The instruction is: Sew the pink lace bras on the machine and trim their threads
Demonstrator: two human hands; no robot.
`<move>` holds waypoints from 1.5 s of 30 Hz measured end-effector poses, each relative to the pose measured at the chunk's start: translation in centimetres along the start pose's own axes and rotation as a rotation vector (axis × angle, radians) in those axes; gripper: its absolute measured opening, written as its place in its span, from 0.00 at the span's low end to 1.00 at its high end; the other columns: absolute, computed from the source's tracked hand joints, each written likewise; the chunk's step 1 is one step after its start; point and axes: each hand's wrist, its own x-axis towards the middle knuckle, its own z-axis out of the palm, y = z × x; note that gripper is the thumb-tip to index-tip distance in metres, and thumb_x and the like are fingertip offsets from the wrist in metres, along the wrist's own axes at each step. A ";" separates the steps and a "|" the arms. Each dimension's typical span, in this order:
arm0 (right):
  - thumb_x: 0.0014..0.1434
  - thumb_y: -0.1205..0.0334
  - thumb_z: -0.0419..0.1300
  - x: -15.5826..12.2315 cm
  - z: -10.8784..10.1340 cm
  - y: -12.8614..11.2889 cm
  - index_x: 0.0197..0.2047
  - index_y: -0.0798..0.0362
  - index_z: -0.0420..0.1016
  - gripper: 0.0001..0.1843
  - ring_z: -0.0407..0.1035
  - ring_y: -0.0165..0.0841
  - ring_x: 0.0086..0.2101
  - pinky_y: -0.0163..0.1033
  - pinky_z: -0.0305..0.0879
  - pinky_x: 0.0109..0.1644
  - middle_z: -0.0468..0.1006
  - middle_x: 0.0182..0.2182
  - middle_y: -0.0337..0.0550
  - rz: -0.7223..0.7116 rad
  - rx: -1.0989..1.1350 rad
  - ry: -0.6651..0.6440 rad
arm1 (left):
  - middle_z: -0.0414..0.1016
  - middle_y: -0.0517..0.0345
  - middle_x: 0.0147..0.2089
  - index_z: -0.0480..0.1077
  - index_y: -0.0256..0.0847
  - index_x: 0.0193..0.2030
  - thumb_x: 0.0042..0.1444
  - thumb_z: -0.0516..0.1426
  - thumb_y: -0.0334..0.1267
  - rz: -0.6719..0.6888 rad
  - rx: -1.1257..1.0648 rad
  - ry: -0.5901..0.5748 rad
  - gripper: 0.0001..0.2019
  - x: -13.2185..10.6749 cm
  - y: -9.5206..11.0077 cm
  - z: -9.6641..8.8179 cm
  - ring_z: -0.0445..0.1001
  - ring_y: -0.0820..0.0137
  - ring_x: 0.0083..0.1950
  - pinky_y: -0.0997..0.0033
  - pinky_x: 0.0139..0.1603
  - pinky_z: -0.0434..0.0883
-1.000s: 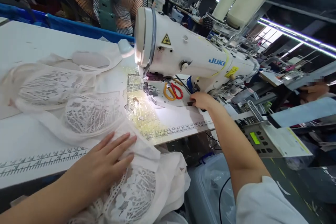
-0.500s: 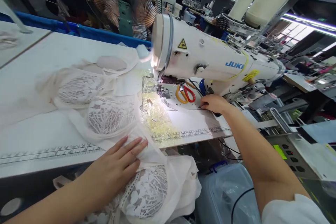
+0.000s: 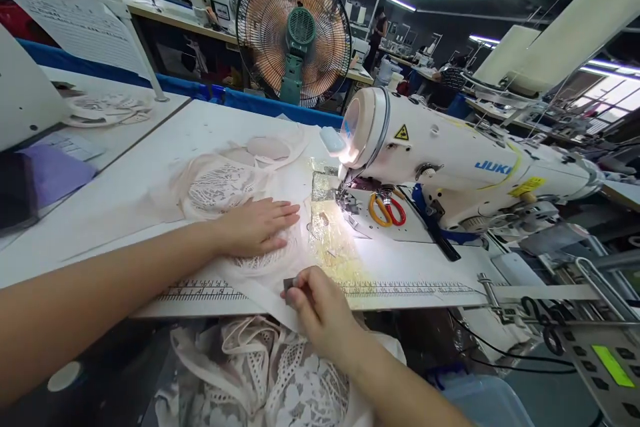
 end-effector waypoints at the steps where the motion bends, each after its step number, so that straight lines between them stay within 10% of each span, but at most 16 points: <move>1: 0.61 0.61 0.44 0.4 -0.2 0.3 0.33 0.47 0.53 0.04 0.71 0.34 0.28 0.37 0.69 0.29 0.74 0.28 0.41 0.005 -0.026 0.021 | 0.65 0.54 0.62 0.65 0.34 0.56 0.62 0.30 0.40 -0.030 0.028 -0.002 0.29 -0.6 0.3 0.4 0.62 0.65 0.62 0.59 0.61 0.59; 5: 0.59 0.62 0.46 1.2 -2.8 2.5 0.32 0.48 0.57 0.04 0.68 0.34 0.28 0.37 0.66 0.31 0.73 0.28 0.41 0.107 0.051 0.026 | 0.64 0.35 0.61 0.66 0.28 0.57 0.60 0.49 0.44 -0.158 0.130 -0.032 0.24 -3.3 3.0 0.6 0.65 0.49 0.60 0.51 0.55 0.67; 10: 0.58 0.63 0.48 2.1 -4.8 3.0 0.29 0.49 0.57 0.06 0.63 0.31 0.23 0.34 0.59 0.25 0.69 0.22 0.37 0.229 0.016 -0.104 | 0.64 0.36 0.61 0.66 0.29 0.57 0.59 0.52 0.47 -0.179 0.190 -0.169 0.26 -4.6 4.6 -0.1 0.66 0.51 0.60 0.56 0.56 0.68; 22: 0.59 0.67 0.54 13.1 1.2 -1.1 0.32 0.51 0.69 0.06 0.66 0.32 0.27 0.33 0.51 0.25 0.72 0.29 0.41 0.123 -0.507 -0.173 | 0.70 0.31 0.55 0.67 0.26 0.55 0.56 0.53 0.49 -0.182 0.058 0.048 0.28 -5.8 2.7 2.0 0.67 0.46 0.56 0.51 0.52 0.69; 45: 0.61 0.68 0.50 12.7 1.4 -1.1 0.33 0.53 0.73 0.11 0.55 0.29 0.20 0.34 0.43 0.22 0.66 0.25 0.39 0.046 -0.709 -0.347 | 0.71 0.28 0.53 0.70 0.20 0.52 0.54 0.53 0.47 -0.192 0.105 0.095 0.28 -5.4 2.6 1.8 0.71 0.45 0.54 0.53 0.50 0.72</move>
